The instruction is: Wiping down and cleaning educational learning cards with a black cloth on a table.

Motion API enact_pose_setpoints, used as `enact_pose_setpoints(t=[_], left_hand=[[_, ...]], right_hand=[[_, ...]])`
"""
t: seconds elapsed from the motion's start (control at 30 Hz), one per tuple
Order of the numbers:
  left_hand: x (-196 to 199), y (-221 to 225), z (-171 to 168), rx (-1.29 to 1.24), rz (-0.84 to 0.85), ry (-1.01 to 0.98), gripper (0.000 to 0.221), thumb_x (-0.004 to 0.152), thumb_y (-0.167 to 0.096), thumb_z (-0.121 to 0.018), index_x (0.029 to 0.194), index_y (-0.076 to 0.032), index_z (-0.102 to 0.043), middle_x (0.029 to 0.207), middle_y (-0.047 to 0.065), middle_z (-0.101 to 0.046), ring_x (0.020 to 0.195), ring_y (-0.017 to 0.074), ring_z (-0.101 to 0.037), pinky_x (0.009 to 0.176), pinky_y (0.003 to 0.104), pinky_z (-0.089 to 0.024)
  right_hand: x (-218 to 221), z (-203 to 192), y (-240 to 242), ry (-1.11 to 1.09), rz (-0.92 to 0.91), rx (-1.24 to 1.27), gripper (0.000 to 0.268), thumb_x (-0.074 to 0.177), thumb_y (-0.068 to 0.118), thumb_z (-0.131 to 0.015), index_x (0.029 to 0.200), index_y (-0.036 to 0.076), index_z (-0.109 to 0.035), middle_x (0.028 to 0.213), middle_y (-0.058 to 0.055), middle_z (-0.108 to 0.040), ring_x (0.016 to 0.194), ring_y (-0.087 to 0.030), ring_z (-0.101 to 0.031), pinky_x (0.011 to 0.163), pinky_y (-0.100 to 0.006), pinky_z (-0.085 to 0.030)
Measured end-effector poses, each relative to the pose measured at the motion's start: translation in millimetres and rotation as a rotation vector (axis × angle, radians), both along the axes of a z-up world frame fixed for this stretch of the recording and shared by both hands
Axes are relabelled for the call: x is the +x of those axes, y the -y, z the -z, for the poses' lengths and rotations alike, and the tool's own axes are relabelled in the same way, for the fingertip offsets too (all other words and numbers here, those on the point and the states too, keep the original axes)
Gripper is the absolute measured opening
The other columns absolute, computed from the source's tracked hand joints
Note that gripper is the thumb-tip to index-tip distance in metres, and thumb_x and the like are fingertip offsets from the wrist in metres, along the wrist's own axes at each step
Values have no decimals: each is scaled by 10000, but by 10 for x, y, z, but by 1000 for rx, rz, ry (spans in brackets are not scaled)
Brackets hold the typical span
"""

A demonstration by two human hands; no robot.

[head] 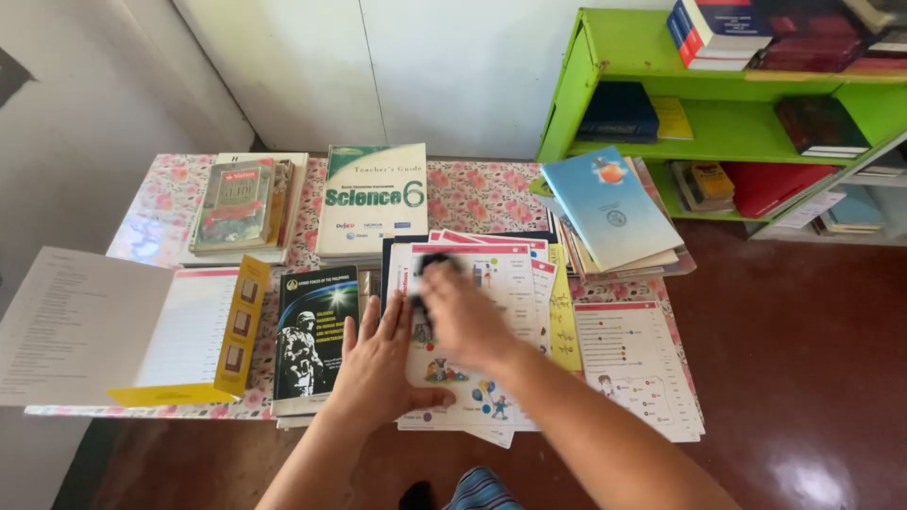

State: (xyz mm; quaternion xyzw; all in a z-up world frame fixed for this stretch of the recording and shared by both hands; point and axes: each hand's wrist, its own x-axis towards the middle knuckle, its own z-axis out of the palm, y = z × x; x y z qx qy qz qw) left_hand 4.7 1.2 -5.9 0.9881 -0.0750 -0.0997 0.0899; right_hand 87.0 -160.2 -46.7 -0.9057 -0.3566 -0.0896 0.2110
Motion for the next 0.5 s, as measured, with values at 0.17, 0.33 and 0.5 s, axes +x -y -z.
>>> enact_pose_setpoints(t=[0.17, 0.33, 0.5], left_hand=[[-10, 21, -23, 22, -20, 5, 1491, 520, -864, -779, 1608, -29, -194, 1710, 139, -151, 1530, 386, -91, 1193, 609, -139], [-44, 29, 16, 23, -38, 51, 1440, 514, -856, -773, 1565, -41, -223, 1662, 127, -194, 1537, 383, -122, 1205, 603, -158], [-4, 28, 60, 69, -27, 100, 1455, 513, -840, -783, 1571, -14, -220, 1662, 140, -206, 1536, 386, -134, 1203, 605, -161]], right_hand=[[423, 85, 139, 25, -2, -41, 443, 1029, 136, -474, 1440, -29, -505, 1497, -233, -513, 1429, -379, -443, 1211, -515, -307], [287, 181, 592, 34, 192, -97, 475, 1016, 115, -463, 1452, -73, -470, 1502, -281, -470, 1425, -399, -423, 1205, -499, -293], [-893, 90, 781, -2, -158, -31, 535, 982, 9, -444, 1515, -37, -437, 1580, -253, -413, 1501, -391, -333, 1234, -506, -245]])
